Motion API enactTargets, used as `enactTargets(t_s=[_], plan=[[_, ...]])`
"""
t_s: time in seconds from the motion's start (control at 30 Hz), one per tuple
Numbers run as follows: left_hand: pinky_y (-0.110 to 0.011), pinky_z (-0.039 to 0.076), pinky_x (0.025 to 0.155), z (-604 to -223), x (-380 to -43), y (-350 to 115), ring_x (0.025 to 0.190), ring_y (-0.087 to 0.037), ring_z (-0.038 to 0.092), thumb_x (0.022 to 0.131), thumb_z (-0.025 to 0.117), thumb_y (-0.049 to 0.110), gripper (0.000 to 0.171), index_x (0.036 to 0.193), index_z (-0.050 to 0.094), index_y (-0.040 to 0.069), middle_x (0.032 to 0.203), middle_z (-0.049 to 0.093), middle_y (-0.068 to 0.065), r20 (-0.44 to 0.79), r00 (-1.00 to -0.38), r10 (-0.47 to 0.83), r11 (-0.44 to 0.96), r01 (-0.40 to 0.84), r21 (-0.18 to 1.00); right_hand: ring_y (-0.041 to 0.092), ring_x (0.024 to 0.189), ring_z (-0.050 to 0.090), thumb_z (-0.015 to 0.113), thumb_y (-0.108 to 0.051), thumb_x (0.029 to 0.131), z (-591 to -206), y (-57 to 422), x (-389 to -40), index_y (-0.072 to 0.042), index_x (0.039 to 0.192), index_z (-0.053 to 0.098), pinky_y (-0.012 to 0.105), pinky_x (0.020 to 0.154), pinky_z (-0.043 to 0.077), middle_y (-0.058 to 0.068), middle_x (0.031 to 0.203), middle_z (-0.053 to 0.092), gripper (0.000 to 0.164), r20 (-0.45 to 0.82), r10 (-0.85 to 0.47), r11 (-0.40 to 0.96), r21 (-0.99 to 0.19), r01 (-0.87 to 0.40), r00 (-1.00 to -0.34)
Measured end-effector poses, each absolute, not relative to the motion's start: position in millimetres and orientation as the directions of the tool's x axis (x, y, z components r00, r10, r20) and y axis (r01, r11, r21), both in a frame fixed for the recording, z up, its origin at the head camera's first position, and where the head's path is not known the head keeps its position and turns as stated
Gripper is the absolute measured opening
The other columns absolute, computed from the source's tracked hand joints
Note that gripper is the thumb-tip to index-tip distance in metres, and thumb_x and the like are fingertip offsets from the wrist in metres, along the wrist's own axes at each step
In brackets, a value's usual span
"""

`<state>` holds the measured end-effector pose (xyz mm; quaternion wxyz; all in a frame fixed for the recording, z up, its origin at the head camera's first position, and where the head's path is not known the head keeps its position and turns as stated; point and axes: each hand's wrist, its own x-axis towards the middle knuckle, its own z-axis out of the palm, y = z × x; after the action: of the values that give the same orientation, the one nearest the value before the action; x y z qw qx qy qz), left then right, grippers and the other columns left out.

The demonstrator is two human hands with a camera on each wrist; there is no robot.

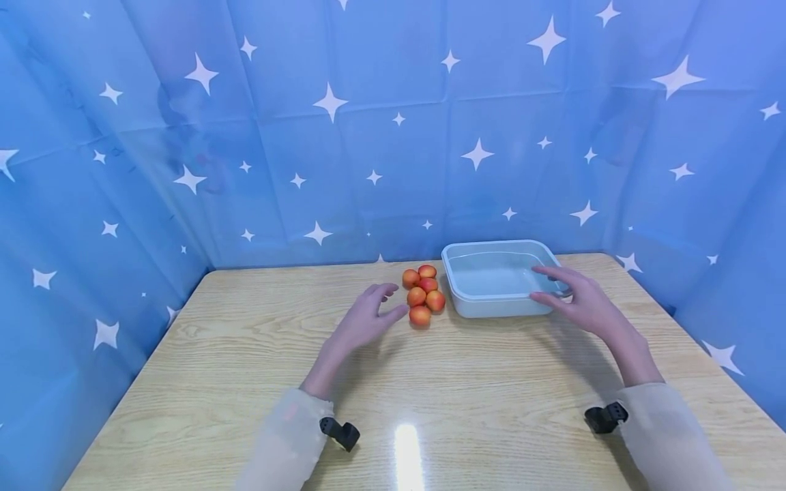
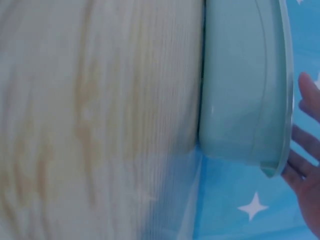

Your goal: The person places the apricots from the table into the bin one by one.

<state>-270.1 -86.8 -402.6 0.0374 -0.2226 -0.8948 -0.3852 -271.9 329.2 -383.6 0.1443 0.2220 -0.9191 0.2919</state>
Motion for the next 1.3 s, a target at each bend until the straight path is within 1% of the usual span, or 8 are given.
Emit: enactTargets(t_s=[0.13, 0.33, 0.4, 0.53, 0.8, 1.1, 1.17, 1.3], plan=[[-0.046, 0.050, 0.098, -408, -272, -78, 0.121, -0.032, 0.056, 0.100, 0.064, 0.037, 0.054, 0.141, 0.054, 0.004, 0.137, 0.056, -0.017, 0.207, -0.912, 0.354, 0.596, 0.390, 0.702, 0.041, 0.119, 0.057, 0.075, -0.025, 0.094, -384, 330, -270, -0.005, 0.137, 0.062, 0.061, 0.096, 0.042, 0.020, 0.132, 0.063, 0.049, 0.391, -0.305, 0.727, -0.493, -0.478, -0.868], [-0.044, 0.051, 0.099, -413, -276, -65, 0.121, -0.029, 0.056, 0.097, 0.069, 0.035, 0.055, 0.140, 0.056, 0.004, 0.137, 0.057, -0.012, 0.168, -0.921, 0.351, 0.573, 0.354, 0.739, 0.029, 0.108, 0.064, 0.072, -0.025, 0.096, -386, 330, -268, -0.011, 0.133, 0.067, 0.025, 0.089, 0.047, 0.011, 0.122, 0.070, 0.040, 0.386, -0.298, 0.717, -0.513, -0.471, -0.873], [-0.042, 0.052, 0.097, -415, -277, -62, 0.118, -0.027, 0.058, 0.096, 0.070, 0.035, 0.052, 0.138, 0.058, 0.006, 0.134, 0.058, -0.011, 0.171, -0.918, 0.359, 0.571, 0.361, 0.737, 0.025, 0.105, 0.065, 0.072, -0.024, 0.096, -386, 329, -268, -0.012, 0.131, 0.068, 0.019, 0.086, 0.047, 0.011, 0.118, 0.072, 0.038, 0.383, -0.295, 0.714, -0.521, -0.468, -0.875], [-0.039, 0.053, 0.093, -419, -278, -58, 0.108, -0.024, 0.059, 0.095, 0.073, 0.032, 0.047, 0.132, 0.063, 0.006, 0.125, 0.060, -0.009, 0.196, -0.909, 0.369, 0.578, 0.389, 0.717, 0.020, 0.104, 0.064, 0.071, -0.026, 0.097, -385, 329, -267, -0.012, 0.125, 0.072, 0.024, 0.084, 0.049, 0.008, 0.115, 0.073, 0.031, 0.351, -0.279, 0.728, -0.529, -0.435, -0.894], [-0.036, 0.052, 0.085, -426, -281, -48, 0.096, -0.023, 0.058, 0.090, 0.078, 0.028, 0.048, 0.130, 0.066, 0.003, 0.115, 0.064, -0.010, 0.246, -0.896, 0.371, 0.577, 0.430, 0.695, 0.031, 0.106, 0.064, 0.068, -0.027, 0.099, -382, 330, -265, -0.012, 0.118, 0.076, 0.026, 0.079, 0.050, 0.009, 0.113, 0.074, 0.026, 0.307, -0.281, 0.752, -0.518, -0.407, -0.909], [-0.033, 0.049, 0.079, -435, -283, -44, 0.091, -0.020, 0.056, 0.090, 0.079, 0.027, 0.041, 0.124, 0.069, 0.008, 0.101, 0.063, -0.003, 0.243, -0.906, 0.347, 0.610, 0.415, 0.675, 0.031, 0.103, 0.065, 0.068, -0.025, 0.099, -385, 330, -265, -0.013, 0.117, 0.077, 0.025, 0.075, 0.048, 0.007, 0.110, 0.075, 0.024, 0.322, -0.282, 0.750, -0.514, -0.416, -0.904], [-0.034, 0.050, 0.080, -435, -284, -45, 0.092, -0.020, 0.057, 0.090, 0.079, 0.026, 0.037, 0.121, 0.069, 0.008, 0.101, 0.065, -0.003, 0.259, -0.901, 0.347, 0.605, 0.426, 0.672, 0.022, 0.101, 0.065, 0.068, -0.026, 0.098, -386, 329, -267, -0.014, 0.116, 0.077, 0.023, 0.073, 0.048, 0.006, 0.108, 0.075, 0.023, 0.330, -0.278, 0.749, -0.514, -0.418, -0.902], [-0.035, 0.050, 0.085, -435, -285, -45, 0.096, -0.021, 0.059, 0.090, 0.079, 0.024, 0.036, 0.119, 0.069, 0.006, 0.107, 0.068, -0.005, 0.267, -0.900, 0.346, 0.585, 0.429, 0.688, 0.025, 0.102, 0.066, 0.069, -0.024, 0.098, -385, 329, -266, -0.013, 0.116, 0.077, 0.021, 0.073, 0.047, 0.007, 0.108, 0.075, 0.023, 0.334, -0.281, 0.740, -0.522, -0.425, -0.900]])
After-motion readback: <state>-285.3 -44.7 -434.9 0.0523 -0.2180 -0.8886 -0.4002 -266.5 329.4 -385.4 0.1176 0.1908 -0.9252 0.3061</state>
